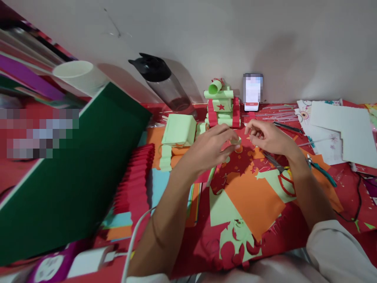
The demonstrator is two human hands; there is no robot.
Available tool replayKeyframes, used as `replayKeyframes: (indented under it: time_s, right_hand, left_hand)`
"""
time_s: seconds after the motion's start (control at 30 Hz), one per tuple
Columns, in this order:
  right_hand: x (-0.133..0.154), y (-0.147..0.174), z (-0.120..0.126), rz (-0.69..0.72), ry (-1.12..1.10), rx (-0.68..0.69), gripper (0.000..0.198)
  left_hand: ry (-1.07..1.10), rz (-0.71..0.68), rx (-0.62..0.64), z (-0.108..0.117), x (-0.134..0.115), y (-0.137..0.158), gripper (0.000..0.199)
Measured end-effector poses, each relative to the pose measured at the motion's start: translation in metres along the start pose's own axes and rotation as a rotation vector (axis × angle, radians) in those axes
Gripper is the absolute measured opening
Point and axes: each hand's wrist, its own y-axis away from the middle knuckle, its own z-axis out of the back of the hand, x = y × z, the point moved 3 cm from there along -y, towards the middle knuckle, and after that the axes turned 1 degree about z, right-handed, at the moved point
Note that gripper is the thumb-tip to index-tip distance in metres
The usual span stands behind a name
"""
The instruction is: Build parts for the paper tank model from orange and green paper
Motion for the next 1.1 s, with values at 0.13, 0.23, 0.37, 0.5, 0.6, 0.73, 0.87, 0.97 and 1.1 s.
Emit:
replayKeyframes:
  time_s: [0.13, 0.23, 0.37, 0.5, 0.6, 0.73, 0.87, 0.97, 1.1]
  right_hand:
    - [0.001, 0.0, -0.005, 0.005, 0.137, 0.102, 0.032]
    - [-0.001, -0.001, -0.009, 0.085, 0.217, 0.184, 0.033]
    - [-0.008, -0.002, -0.01, 0.122, 0.24, 0.231, 0.021]
    - [-0.011, -0.002, -0.009, 0.101, 0.205, 0.234, 0.02]
    - [-0.012, -0.002, -0.008, 0.082, 0.167, 0.235, 0.023]
    - [-0.012, -0.001, -0.007, 0.063, 0.165, 0.236, 0.023]
    - [-0.011, -0.001, -0.005, 0.046, 0.176, 0.227, 0.02]
    - [-0.009, -0.001, -0.004, 0.057, 0.158, 0.226, 0.019]
    - [-0.009, 0.001, 0.0, 0.04, 0.114, 0.224, 0.013]
  left_hand:
    - [-0.177, -0.101, 0.035, -0.011, 0.0, -0.002, 0.013]
    - [-0.2, -0.141, 0.008, -0.017, 0.001, -0.003, 0.019]
    - [-0.167, -0.186, -0.025, -0.018, 0.001, -0.003, 0.022]
    - [-0.13, -0.172, 0.01, -0.016, 0.002, -0.002, 0.021]
    - [-0.087, -0.097, 0.067, -0.01, 0.003, -0.001, 0.018]
    - [-0.172, 0.153, 0.126, -0.002, 0.012, 0.002, 0.025]
    - [-0.317, 0.342, 0.242, -0.007, 0.026, 0.006, 0.032]
    - [-0.224, 0.338, 0.198, -0.01, 0.025, 0.005, 0.038]
    - [0.123, 0.213, 0.085, -0.013, 0.015, 0.001, 0.047]
